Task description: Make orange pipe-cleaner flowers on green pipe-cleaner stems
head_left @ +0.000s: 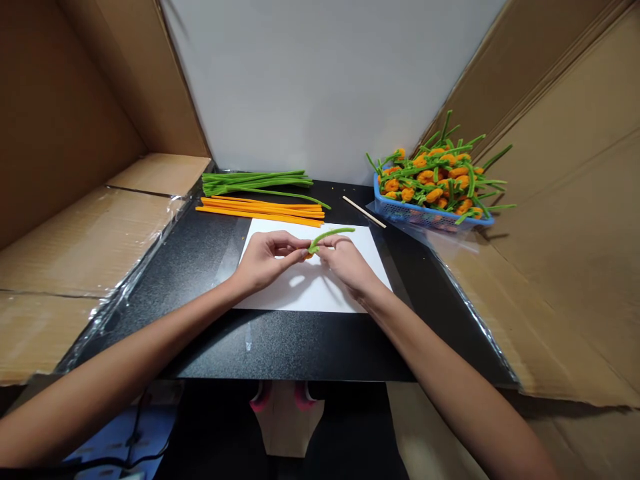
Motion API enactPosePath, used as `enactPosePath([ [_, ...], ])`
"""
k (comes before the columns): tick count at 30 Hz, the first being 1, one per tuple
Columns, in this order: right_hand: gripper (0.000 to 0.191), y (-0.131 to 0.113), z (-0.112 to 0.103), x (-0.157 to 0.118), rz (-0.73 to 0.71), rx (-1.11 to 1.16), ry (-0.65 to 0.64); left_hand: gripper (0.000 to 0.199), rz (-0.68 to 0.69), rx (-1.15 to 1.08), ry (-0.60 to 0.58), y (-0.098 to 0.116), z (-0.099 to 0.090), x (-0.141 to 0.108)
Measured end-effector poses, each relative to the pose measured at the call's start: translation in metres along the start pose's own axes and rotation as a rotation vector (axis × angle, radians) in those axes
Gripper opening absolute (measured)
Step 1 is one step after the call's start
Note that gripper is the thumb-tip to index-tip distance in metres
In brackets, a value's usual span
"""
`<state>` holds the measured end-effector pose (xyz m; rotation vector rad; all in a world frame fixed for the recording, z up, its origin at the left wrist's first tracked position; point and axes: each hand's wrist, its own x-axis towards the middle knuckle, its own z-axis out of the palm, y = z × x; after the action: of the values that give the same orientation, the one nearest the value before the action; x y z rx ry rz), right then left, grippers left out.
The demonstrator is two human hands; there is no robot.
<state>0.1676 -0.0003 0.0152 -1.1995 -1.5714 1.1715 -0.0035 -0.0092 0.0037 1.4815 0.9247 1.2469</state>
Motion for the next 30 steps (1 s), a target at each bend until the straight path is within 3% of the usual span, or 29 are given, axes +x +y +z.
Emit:
enactPosePath([
  [3, 0.014, 0.004, 0.000, 0.001, -0.049, -0.095, 0.094, 0.026, -0.010, -0.009, -0.010, -0.003, -0.001, -0.001],
  [9, 0.006, 0.010, 0.005, 0.001, -0.246, -0.214, 0.285, 0.047, -0.141, -0.248, 0.002, -0.013, 0.000, 0.001],
  [14, 0.010, 0.001, 0.007, -0.005, -0.359, -0.229, 0.324, 0.033, -0.215, -0.375, 0.109, -0.016, 0.001, 0.005],
  [23, 0.015, 0.005, 0.010, 0.000, -0.188, -0.033, 0.237, 0.043, -0.190, -0.256, 0.062, -0.014, 0.004, 0.000],
  [30, 0.011, 0.005, 0.010, 0.002, -0.186, -0.094, 0.213, 0.033, -0.220, -0.377, 0.185, -0.021, 0.006, 0.000],
])
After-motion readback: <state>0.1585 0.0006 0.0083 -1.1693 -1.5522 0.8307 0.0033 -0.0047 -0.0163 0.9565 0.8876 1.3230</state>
